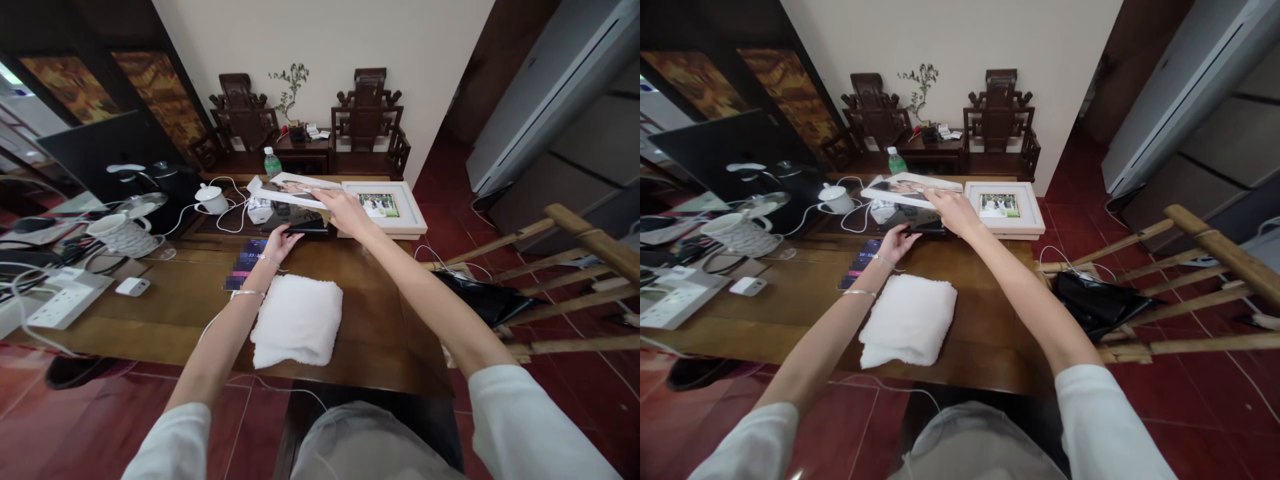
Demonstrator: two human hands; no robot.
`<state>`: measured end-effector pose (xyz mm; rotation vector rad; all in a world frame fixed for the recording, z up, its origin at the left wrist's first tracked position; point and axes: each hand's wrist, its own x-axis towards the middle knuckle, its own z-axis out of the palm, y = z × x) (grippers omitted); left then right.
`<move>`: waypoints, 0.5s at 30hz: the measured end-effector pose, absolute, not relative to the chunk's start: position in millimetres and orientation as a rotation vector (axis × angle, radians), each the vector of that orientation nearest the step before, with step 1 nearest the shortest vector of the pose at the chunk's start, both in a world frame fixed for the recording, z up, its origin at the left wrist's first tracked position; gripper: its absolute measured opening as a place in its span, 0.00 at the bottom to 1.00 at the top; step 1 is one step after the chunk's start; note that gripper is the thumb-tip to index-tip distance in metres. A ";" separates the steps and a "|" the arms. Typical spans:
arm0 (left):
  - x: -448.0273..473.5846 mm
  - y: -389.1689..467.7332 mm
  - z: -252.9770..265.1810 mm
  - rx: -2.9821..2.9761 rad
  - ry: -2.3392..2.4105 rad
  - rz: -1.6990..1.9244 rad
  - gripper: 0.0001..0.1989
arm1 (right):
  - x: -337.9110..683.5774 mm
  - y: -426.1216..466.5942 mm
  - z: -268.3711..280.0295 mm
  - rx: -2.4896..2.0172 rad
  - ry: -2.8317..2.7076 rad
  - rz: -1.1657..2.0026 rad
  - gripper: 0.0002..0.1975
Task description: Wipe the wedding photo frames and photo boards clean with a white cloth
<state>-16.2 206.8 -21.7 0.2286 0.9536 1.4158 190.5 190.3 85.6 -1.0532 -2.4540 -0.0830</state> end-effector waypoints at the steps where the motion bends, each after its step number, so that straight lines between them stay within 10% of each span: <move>1: -19.5 198.8 -19.0 0.233 0.950 1.417 0.05 | 191.7 191.3 87.1 -1.049 -2.445 -0.089 0.37; 15: -51.4 29.4 37.1 0.302 1.129 1.613 0.08 | 194.1 213.9 108.3 -1.123 -2.487 -0.265 0.32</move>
